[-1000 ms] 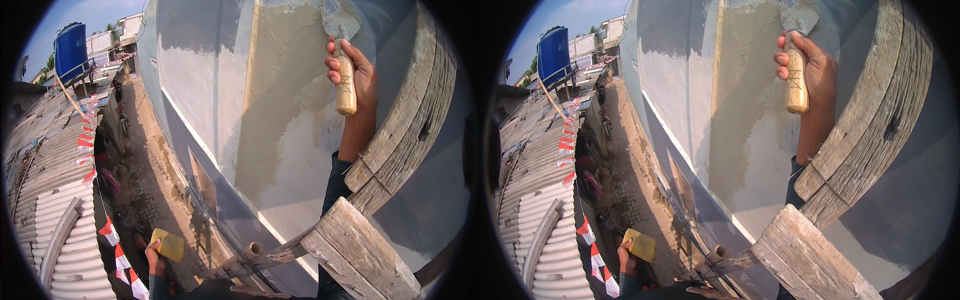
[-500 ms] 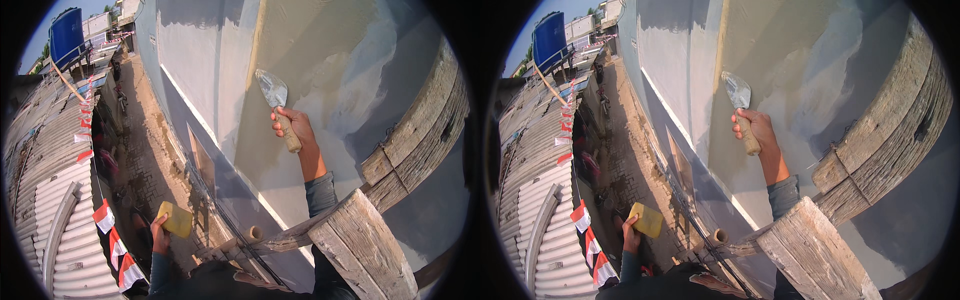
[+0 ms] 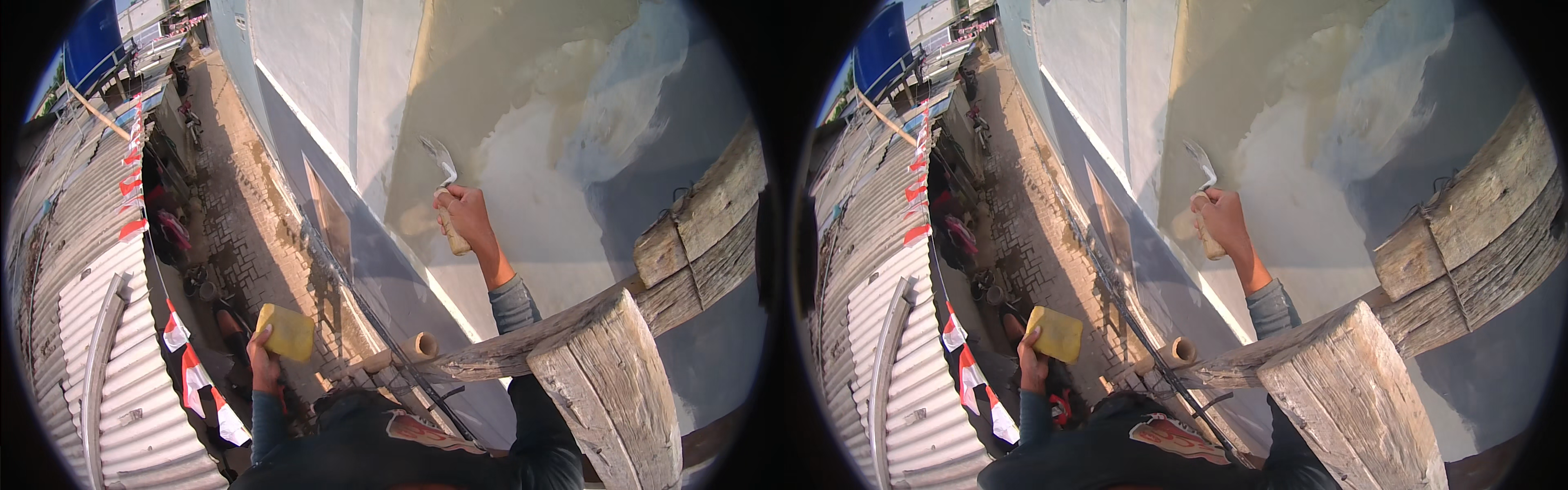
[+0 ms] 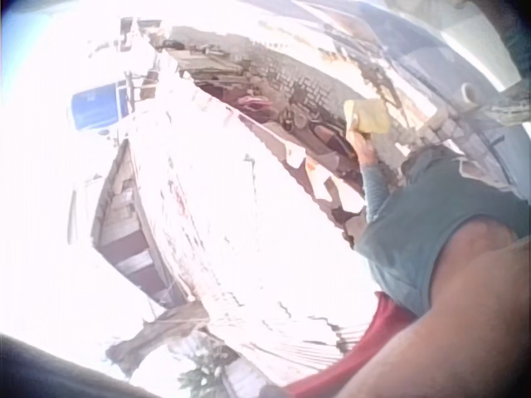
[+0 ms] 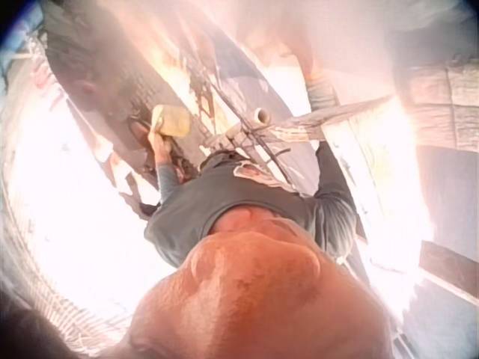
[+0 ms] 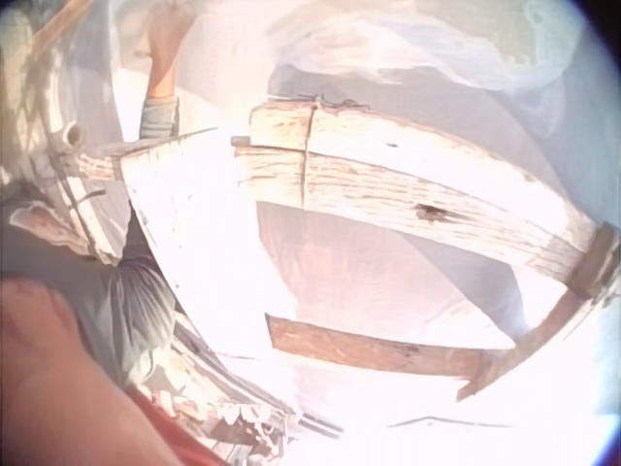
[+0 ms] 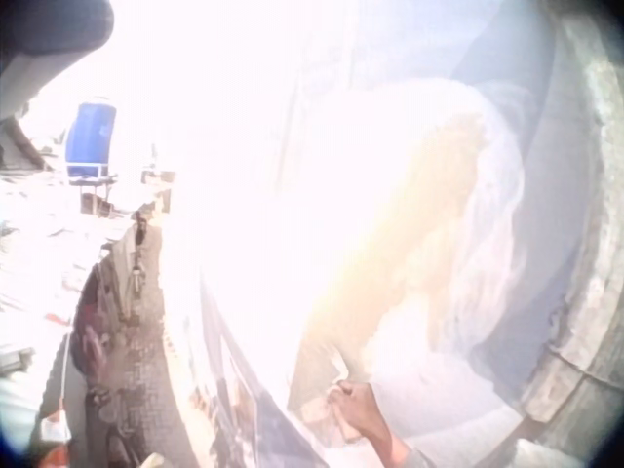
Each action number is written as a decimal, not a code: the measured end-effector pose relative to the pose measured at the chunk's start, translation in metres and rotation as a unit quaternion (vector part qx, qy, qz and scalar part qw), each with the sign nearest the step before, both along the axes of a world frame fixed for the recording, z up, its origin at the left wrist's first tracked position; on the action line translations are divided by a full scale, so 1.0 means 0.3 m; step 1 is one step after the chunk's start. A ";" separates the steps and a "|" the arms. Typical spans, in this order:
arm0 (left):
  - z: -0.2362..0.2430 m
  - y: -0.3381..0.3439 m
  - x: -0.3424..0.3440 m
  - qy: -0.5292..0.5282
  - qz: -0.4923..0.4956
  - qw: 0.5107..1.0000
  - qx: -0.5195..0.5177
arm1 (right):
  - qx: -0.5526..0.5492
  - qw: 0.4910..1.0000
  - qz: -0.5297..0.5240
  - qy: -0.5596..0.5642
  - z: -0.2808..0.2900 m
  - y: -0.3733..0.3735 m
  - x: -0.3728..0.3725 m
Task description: The person plasters an exterior wall by applying and smoothing compound using a trowel and wiping the surface with a sponge.
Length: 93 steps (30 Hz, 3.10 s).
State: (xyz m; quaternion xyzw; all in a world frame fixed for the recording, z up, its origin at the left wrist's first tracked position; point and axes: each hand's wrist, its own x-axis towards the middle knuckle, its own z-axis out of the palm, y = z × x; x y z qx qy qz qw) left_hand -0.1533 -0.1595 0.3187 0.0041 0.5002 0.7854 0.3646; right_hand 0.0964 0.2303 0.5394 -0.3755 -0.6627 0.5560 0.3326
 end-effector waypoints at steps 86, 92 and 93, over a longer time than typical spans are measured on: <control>-0.435 0.444 0.737 0.099 -0.113 0.988 -0.027 | 0.003 0.939 0.138 -0.316 -0.649 0.016 -0.052; -0.471 0.409 0.759 0.127 -0.108 0.984 -0.065 | -0.025 0.947 0.100 -0.305 -0.731 0.086 -0.102; -0.466 0.405 0.759 0.123 -0.106 0.984 -0.071 | -0.034 0.949 0.093 -0.299 -0.731 0.094 -0.107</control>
